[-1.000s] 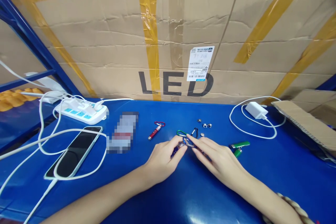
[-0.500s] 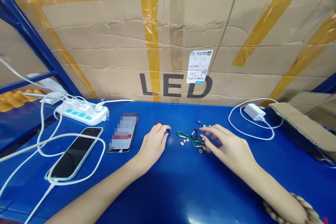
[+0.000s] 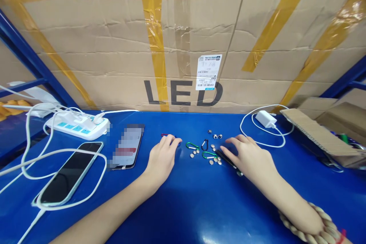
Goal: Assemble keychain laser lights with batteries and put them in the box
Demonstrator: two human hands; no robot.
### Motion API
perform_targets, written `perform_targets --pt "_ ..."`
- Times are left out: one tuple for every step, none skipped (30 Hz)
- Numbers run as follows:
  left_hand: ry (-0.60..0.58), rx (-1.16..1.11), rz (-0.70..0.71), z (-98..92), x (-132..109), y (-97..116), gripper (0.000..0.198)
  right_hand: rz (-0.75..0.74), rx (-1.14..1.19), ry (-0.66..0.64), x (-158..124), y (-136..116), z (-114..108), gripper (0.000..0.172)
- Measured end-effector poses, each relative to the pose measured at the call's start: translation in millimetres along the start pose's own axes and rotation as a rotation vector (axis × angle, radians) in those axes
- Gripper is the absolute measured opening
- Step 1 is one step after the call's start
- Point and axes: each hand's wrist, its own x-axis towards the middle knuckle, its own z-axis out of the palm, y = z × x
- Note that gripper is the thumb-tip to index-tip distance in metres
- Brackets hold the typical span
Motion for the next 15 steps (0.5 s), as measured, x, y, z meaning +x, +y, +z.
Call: perform_targets --pt "0.012 -0.018 0.017 -0.1 -0.5 0.9 0.032 0.006 -0.011 0.010 -0.5 1.6 -0.6 0.021" --pt "0.020 -0.042 0.043 -0.4 -1.2 2.4 0.032 0.023 -0.021 0.016 -0.8 4.1 -1.0 0.022" --pt "0.022 -0.071 0.078 -0.7 -1.9 4.2 0.031 0.045 -0.022 0.018 -0.7 7.2 -0.9 0.024" --pt "0.020 -0.104 0.121 -1.1 -2.7 6.4 0.029 0.065 -0.010 0.017 -0.4 10.8 -0.1 0.025" --pt "0.011 -0.138 0.170 -1.6 -3.5 8.9 0.027 0.076 0.010 0.015 0.3 14.4 1.3 0.028" --pt "-0.003 -0.169 0.224 -2.3 -4.4 11.3 0.025 0.073 0.034 0.015 1.3 17.5 3.4 0.031" --pt "-0.022 -0.197 0.282 -3.2 -5.4 13.6 0.024 0.059 0.058 0.014 2.4 19.9 5.9 0.033" --pt "-0.044 -0.218 0.340 -4.2 -6.3 15.6 0.024 0.043 0.080 0.010 3.5 21.3 8.7 0.035" --pt "-0.066 -0.233 0.394 -5.3 -7.2 17.2 0.023 0.029 0.099 0.004 4.6 21.6 11.6 0.035" --pt "-0.086 -0.242 0.441 -6.5 -8.0 18.4 0.023 0.016 0.119 -0.001 5.6 21.1 14.3 0.035" --pt "-0.101 -0.247 0.477 -7.6 -8.7 19.3 0.023 0.001 0.144 -0.003 6.3 19.8 16.6 0.033" --pt "-0.112 -0.248 0.502 -8.6 -9.3 19.8 0.024 -0.016 0.172 -0.005 6.9 18.2 18.6 0.031" --pt "-0.119 -0.248 0.515 -9.3 -9.8 20.1 0.024 -0.034 0.203 -0.007 7.3 16.4 20.2 0.028" --pt "-0.123 -0.247 0.521 -9.8 -10.1 20.2 0.024 -0.055 0.234 -0.010 7.5 14.7 21.5 0.026" --pt "-0.126 -0.246 0.521 -10.0 -10.3 20.1 0.024 -0.078 0.264 -0.015 7.6 13.2 22.8 0.023"
